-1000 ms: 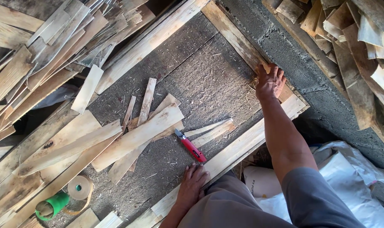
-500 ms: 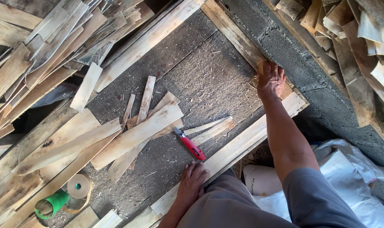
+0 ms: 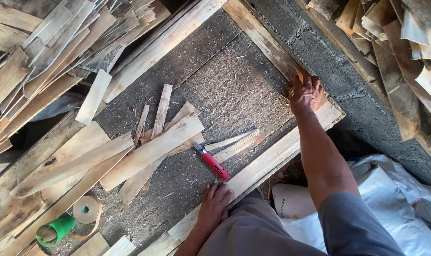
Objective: Sort and organize thin strips of wood in a workshop environment.
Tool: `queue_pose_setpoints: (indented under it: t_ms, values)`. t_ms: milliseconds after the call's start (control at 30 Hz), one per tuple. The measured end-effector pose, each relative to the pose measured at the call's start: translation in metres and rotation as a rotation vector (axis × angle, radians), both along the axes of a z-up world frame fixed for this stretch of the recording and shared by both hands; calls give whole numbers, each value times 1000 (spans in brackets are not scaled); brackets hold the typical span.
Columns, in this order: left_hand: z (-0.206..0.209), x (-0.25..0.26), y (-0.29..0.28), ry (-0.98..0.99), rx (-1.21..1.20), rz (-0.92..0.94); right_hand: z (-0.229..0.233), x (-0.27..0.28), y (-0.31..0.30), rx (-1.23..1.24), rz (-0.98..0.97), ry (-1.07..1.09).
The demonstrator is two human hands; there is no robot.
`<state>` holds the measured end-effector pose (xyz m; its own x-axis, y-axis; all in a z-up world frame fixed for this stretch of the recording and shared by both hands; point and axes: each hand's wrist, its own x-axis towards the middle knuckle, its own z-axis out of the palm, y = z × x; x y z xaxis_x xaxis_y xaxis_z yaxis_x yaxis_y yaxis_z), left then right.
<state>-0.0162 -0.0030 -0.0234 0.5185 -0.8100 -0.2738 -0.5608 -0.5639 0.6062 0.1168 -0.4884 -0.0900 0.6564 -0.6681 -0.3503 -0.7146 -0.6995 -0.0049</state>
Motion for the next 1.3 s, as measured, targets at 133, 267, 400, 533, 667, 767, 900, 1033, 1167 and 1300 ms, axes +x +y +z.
queue_pose_setpoints:
  t_ms: [133, 267, 400, 533, 667, 767, 900, 1033, 1167, 1300]
  values:
    - [17, 7, -6, 83, 81, -7, -22, -5, -6, -34, 14, -27]
    - [8, 2, -2, 72, 85, -17, -7, -4, 3, -51, 63, -106]
    - [7, 3, -2, 77, 84, -13, -3, 7, 1, 6, 103, -205]
    - [-3, -1, 2, 45, 43, 8, -34, 28, -11, -67, 205, -223]
    - [-14, -6, 6, 59, 26, 11, -9, 56, 1, -53, 358, -363]
    - [-23, -12, 10, 10, -16, 28, -6, 79, 1, -31, 420, -409]
    - [-36, -16, 11, -4, -14, 27, -8, 109, -3, -32, 479, -388]
    - [-38, -15, 11, 62, 10, 23, -21, 137, -7, -37, 525, -369]
    - [-47, -22, 13, 0, -9, 42, -15, 149, -2, -41, 528, -320]
    - [-52, -23, 14, 9, -9, 44, -17, 149, -1, -37, 481, -333]
